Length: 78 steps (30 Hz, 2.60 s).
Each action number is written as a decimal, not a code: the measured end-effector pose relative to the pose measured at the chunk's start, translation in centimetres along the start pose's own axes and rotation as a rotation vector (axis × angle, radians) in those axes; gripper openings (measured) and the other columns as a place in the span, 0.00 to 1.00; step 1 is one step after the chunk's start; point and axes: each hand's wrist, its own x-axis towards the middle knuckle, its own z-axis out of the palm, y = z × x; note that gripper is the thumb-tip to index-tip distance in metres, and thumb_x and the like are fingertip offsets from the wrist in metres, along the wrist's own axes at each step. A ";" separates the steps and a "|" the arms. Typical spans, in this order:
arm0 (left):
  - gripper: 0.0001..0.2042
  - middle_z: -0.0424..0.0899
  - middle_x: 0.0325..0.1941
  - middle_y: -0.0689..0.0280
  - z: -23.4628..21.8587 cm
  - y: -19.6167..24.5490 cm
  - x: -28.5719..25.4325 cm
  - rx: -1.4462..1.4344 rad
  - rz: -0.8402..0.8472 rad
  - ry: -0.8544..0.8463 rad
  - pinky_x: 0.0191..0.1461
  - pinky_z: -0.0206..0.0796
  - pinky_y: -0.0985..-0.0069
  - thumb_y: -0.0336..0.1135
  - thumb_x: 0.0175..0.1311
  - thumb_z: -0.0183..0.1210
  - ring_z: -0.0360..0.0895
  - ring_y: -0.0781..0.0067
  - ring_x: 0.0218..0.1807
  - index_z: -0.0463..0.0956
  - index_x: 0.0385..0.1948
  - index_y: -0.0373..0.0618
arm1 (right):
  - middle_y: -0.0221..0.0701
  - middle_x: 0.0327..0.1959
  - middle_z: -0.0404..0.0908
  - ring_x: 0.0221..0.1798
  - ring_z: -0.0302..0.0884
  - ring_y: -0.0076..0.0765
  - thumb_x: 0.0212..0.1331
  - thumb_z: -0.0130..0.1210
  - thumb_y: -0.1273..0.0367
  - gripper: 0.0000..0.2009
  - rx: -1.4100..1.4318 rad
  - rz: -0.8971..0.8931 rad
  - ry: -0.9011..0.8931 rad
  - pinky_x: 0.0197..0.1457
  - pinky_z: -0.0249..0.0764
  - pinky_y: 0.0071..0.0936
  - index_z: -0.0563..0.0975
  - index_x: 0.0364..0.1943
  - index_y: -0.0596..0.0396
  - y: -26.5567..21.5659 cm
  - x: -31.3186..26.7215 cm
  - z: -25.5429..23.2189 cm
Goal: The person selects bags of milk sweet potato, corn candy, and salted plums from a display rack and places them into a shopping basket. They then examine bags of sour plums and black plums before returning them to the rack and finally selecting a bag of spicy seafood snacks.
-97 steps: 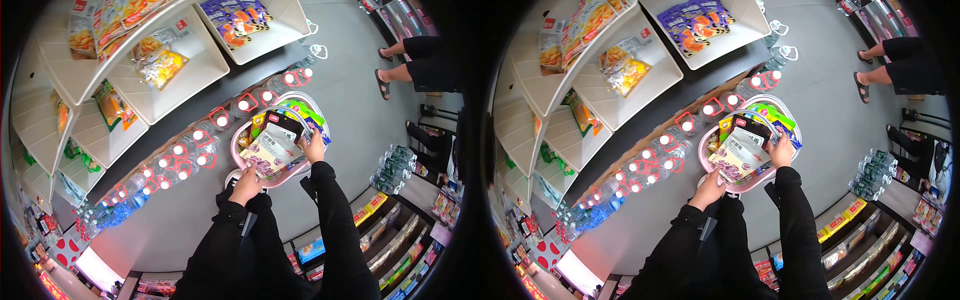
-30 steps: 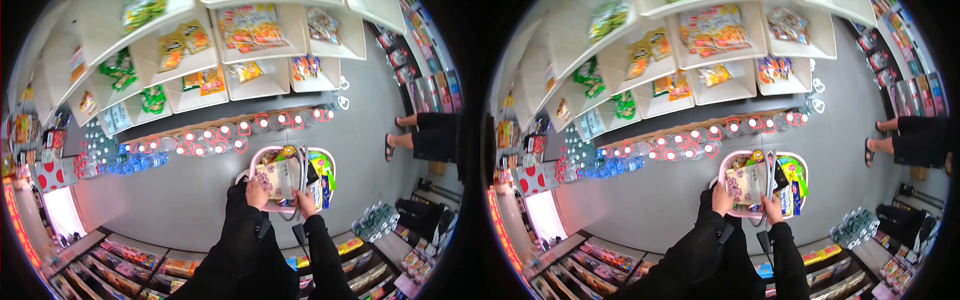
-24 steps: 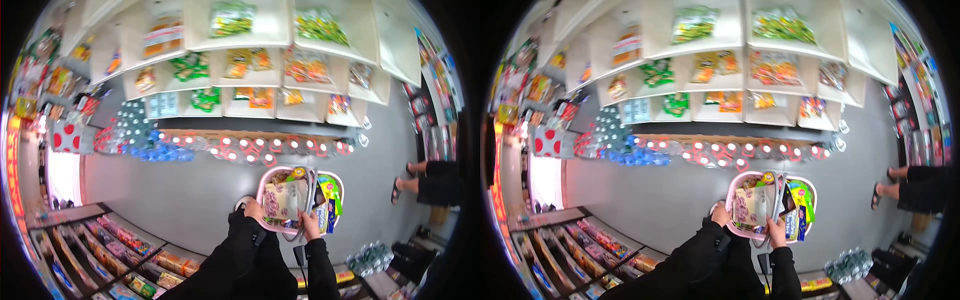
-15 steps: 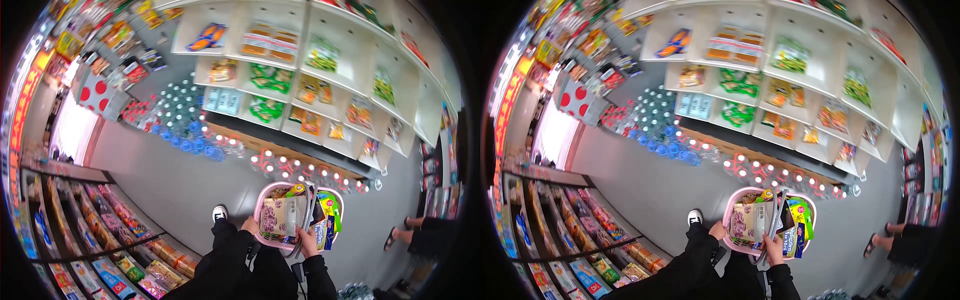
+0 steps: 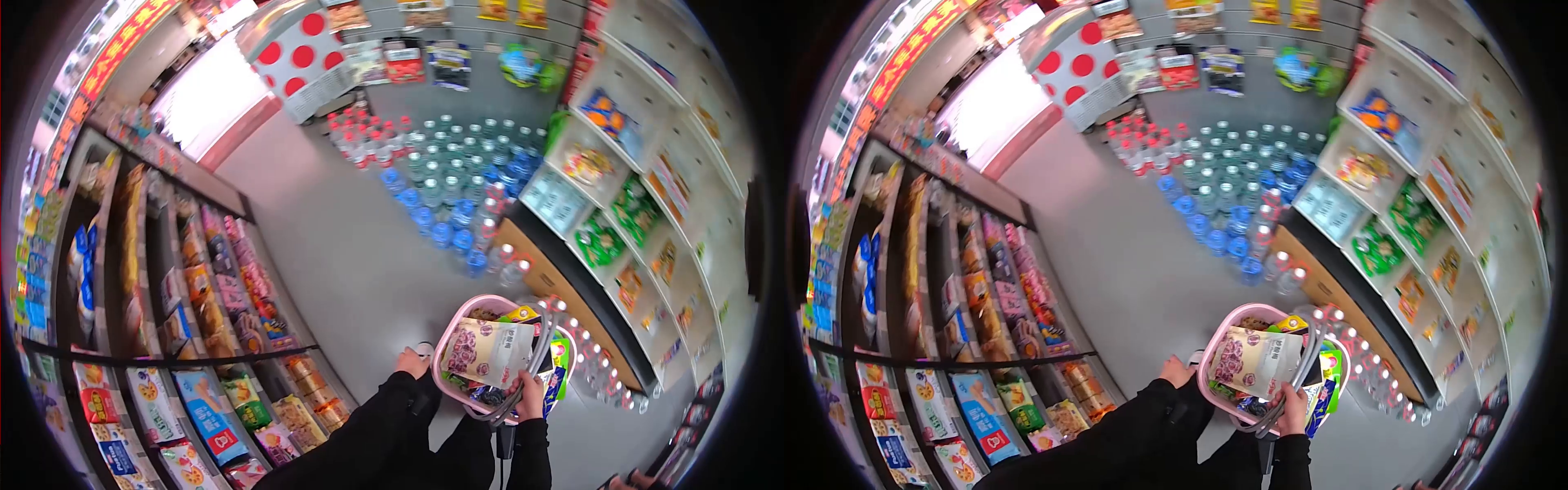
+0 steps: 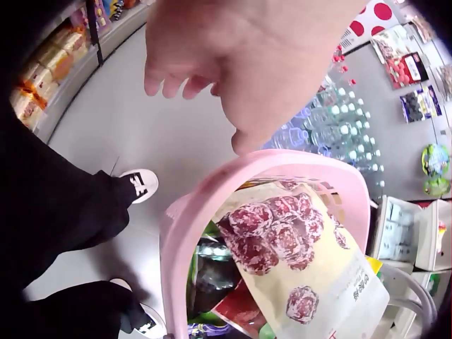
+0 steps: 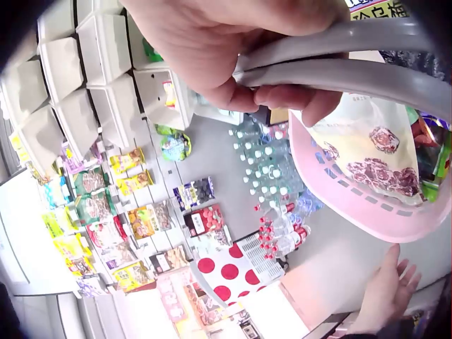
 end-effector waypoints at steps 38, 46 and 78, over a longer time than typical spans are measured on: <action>0.16 0.73 0.36 0.56 -22.3 -19.6 39.3 -1.099 -0.487 0.164 0.30 0.72 0.66 0.23 0.47 0.49 0.75 0.61 0.35 0.64 0.41 0.35 | 0.31 0.38 0.64 0.41 0.65 0.28 0.50 0.49 0.71 0.16 -0.033 0.418 -0.472 0.35 0.73 0.32 0.62 0.43 0.55 7.6 19.5 53.7; 0.17 0.69 0.42 0.58 -26.7 -23.4 56.0 -0.800 -0.440 -0.203 0.36 0.69 0.60 0.25 0.47 0.46 0.72 0.59 0.38 0.64 0.43 0.43 | 0.33 0.36 0.67 0.38 0.70 0.31 0.51 0.47 0.75 0.13 -0.024 0.329 -0.276 0.44 0.68 0.28 0.62 0.42 0.58 12.9 27.1 64.2; 0.24 0.70 0.44 0.54 -24.2 -22.8 77.9 -0.879 -0.333 -0.041 0.41 0.68 0.67 0.30 0.46 0.48 0.72 0.63 0.44 0.59 0.49 0.33 | 0.34 0.33 0.74 0.37 0.70 0.26 0.53 0.53 0.64 0.16 -0.487 0.060 -0.330 0.43 0.65 0.23 0.69 0.39 0.63 19.1 44.0 72.3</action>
